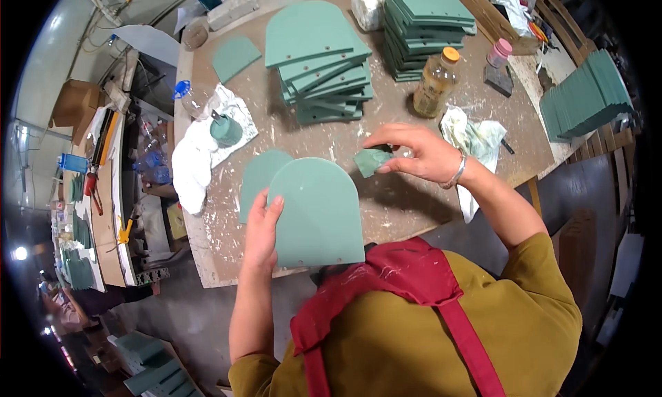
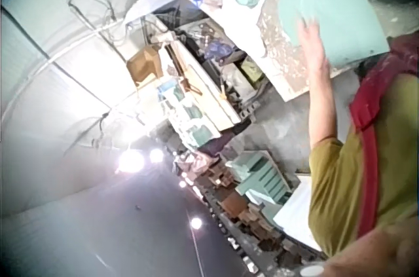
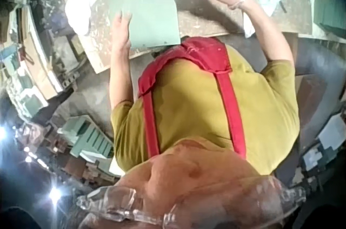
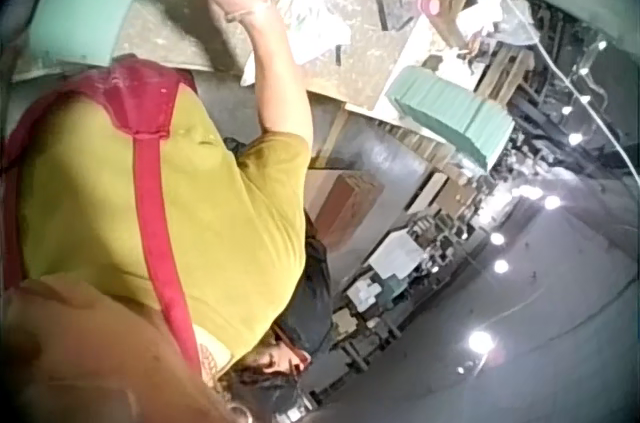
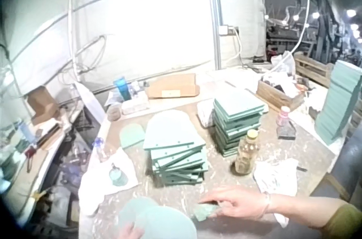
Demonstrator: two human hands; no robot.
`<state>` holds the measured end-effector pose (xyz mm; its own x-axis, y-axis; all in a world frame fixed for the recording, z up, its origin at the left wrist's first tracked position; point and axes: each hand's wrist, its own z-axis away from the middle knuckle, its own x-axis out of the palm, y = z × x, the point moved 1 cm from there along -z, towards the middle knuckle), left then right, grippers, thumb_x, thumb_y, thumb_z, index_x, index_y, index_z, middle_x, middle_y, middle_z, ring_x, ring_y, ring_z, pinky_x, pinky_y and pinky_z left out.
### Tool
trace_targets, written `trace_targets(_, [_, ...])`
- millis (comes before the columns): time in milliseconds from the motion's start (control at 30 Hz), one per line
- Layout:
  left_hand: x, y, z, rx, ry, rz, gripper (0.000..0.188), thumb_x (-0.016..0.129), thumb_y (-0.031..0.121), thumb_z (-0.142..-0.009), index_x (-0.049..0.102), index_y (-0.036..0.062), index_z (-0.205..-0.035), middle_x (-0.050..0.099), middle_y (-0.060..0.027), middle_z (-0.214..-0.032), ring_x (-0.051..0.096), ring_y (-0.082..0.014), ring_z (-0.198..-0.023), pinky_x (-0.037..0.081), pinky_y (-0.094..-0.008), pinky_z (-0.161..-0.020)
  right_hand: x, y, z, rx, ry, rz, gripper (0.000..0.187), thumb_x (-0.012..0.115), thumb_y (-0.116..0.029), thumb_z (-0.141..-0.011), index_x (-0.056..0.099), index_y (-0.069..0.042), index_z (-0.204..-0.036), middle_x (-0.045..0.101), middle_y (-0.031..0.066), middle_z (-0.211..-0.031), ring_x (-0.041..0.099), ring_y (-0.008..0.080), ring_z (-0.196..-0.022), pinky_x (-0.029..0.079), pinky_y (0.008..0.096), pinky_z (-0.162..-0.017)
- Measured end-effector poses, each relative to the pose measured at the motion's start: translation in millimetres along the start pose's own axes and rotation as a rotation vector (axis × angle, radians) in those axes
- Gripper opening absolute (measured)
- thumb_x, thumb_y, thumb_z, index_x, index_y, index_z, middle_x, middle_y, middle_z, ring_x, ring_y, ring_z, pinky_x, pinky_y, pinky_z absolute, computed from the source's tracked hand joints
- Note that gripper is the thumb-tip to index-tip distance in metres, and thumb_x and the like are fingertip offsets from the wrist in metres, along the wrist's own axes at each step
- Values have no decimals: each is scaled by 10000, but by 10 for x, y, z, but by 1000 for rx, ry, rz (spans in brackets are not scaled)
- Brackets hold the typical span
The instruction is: The person cleans green curved components by wiping them with a white cloth, occasionally applying a liquid from a bottle to the cloth.
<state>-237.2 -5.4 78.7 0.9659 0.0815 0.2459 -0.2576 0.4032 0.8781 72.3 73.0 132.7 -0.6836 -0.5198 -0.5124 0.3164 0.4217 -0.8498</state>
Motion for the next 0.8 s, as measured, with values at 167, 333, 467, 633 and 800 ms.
trace_targets(167, [49,59,5,76,95,156,439,504,196,-985,375,6,-1359,524,-127,-1277,543,-204,-1121,465,-338,-937,-81,63,129,188,189,-270,389,666,-131,-844,587,-52,-1216,623,46,-1099,569,145,-1019,450,293,-891])
trace_targets(333, [159,-97,-42,48,65,242,493,461,223,-1006,311,-5,-1417,445,-128,-1382,457,-215,-1243,382,-353,-1040,56,300,244,263,338,-691,363,648,-117,-876,586,-38,-1224,620,22,-1085,568,99,-974,458,236,-847])
trace_targets(467, [215,-251,-113,-30,40,339,456,389,255,-1033,342,1,-1408,457,-110,-1388,467,-220,-1246,384,-362,-1053,255,464,351,322,355,-1005,354,627,-131,-898,573,-56,-1240,626,27,-1115,579,110,-1006,460,262,-857])
trace_targets(633, [166,-388,-249,-100,6,500,447,347,299,-1042,390,12,-1382,485,-108,-1380,486,-244,-1245,398,-385,-1053,509,636,418,339,375,-1327,364,613,-188,-919,545,-77,-1259,618,53,-1177,583,191,-1098,451,352,-923])
trace_targets(800, [147,-427,-349,-130,-54,633,466,338,327,-1042,389,15,-1384,487,-108,-1382,485,-254,-1251,393,-408,-1060,701,787,444,322,389,-1479,432,609,-212,-916,485,-76,-1307,547,142,-1274,482,332,-1240,369,528,-1051])
